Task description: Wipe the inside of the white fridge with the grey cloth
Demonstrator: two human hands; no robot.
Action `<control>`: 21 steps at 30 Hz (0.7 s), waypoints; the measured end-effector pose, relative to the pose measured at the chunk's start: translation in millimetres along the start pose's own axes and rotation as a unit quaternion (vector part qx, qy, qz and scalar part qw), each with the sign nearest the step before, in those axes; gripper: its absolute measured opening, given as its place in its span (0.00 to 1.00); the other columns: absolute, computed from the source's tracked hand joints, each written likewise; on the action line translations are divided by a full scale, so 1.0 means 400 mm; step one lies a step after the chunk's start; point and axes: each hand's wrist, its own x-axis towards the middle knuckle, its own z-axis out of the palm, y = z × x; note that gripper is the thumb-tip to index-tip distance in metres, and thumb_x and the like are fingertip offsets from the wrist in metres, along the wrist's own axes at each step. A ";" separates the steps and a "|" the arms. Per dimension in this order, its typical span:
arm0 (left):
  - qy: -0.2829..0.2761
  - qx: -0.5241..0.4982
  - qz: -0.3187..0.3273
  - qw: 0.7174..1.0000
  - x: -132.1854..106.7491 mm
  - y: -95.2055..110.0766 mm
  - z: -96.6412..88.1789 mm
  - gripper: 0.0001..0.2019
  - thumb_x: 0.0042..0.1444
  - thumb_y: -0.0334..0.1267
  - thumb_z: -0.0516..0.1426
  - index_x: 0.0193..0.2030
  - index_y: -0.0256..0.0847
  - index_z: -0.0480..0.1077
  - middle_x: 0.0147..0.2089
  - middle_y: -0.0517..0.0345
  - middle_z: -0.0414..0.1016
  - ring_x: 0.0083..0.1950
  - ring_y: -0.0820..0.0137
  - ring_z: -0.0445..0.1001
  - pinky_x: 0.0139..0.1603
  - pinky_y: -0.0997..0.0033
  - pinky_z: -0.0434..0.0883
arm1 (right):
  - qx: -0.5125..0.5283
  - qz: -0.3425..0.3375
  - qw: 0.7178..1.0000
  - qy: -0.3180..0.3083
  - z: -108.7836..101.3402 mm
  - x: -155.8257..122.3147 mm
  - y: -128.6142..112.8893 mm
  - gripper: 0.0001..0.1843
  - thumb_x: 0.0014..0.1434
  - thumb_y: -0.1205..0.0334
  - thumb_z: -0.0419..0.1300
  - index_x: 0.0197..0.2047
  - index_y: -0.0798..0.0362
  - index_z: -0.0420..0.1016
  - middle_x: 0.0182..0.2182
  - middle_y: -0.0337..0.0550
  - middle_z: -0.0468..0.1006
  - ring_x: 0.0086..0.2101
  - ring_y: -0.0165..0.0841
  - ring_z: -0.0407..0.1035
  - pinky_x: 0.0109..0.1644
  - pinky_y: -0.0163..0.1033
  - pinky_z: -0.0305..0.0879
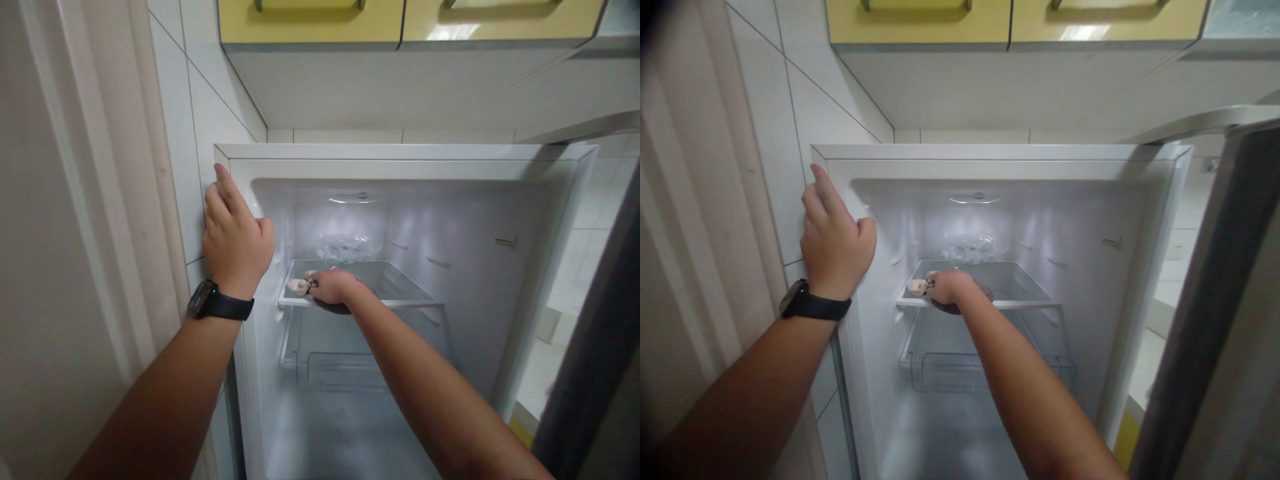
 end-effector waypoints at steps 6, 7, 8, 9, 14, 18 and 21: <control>0.002 0.004 -0.002 1.000 0.000 0.002 0.001 0.46 0.55 0.30 0.54 0.79 0.31 0.37 0.73 0.33 0.55 0.69 0.42 0.64 0.67 0.44 0.69 | -0.007 -0.015 1.000 -0.005 0.007 0.114 0.012 0.30 0.64 0.45 0.51 0.67 0.40 0.69 0.62 0.48 0.77 0.59 0.52 0.72 0.61 0.56 0.66; 0.004 0.009 -0.001 1.000 0.000 0.003 0.001 0.46 0.56 0.31 0.54 0.79 0.30 0.37 0.73 0.32 0.56 0.68 0.42 0.65 0.67 0.44 0.70 | -0.007 -0.014 1.000 -0.003 0.010 0.137 0.010 0.31 0.64 0.44 0.51 0.68 0.40 0.68 0.62 0.49 0.76 0.59 0.52 0.71 0.61 0.56 0.67; 0.007 0.014 0.001 1.000 0.000 0.004 0.001 0.45 0.56 0.31 0.53 0.79 0.29 0.37 0.73 0.32 0.56 0.68 0.42 0.65 0.66 0.44 0.70 | -0.006 -0.014 1.000 -0.002 0.014 0.160 0.007 0.32 0.64 0.44 0.51 0.69 0.40 0.67 0.63 0.49 0.75 0.59 0.52 0.71 0.61 0.55 0.67; 0.009 0.020 0.002 1.000 0.000 0.004 0.002 0.45 0.57 0.31 0.53 0.79 0.29 0.38 0.73 0.32 0.56 0.68 0.42 0.66 0.65 0.45 0.71 | -0.004 -0.014 1.000 -0.002 0.018 0.183 0.005 0.32 0.64 0.44 0.51 0.70 0.40 0.66 0.64 0.48 0.74 0.59 0.51 0.71 0.61 0.54 0.67; 0.019 0.037 0.005 0.999 0.001 0.002 0.009 0.46 0.56 0.32 0.54 0.79 0.31 0.38 0.73 0.33 0.57 0.65 0.43 0.68 0.63 0.45 0.73 | 0.008 -0.006 1.000 -0.001 0.028 0.276 0.025 0.32 0.64 0.44 0.52 0.69 0.38 0.67 0.65 0.45 0.73 0.59 0.48 0.72 0.59 0.49 0.68; 0.024 0.043 0.001 0.999 0.001 0.000 0.015 0.46 0.55 0.32 0.54 0.79 0.33 0.39 0.73 0.35 0.57 0.65 0.43 0.68 0.63 0.46 0.74 | 0.013 0.036 0.999 -0.005 0.027 0.300 0.112 0.26 0.64 0.46 0.52 0.61 0.43 0.76 0.58 0.48 0.79 0.54 0.45 0.75 0.55 0.46 0.70; 0.025 0.044 -0.001 0.999 0.001 0.001 0.016 0.46 0.56 0.32 0.54 0.79 0.34 0.39 0.73 0.36 0.57 0.65 0.43 0.68 0.62 0.46 0.74 | 0.011 0.099 0.995 -0.004 0.027 0.288 0.218 0.27 0.64 0.44 0.53 0.58 0.47 0.78 0.57 0.54 0.79 0.54 0.49 0.75 0.56 0.50 0.69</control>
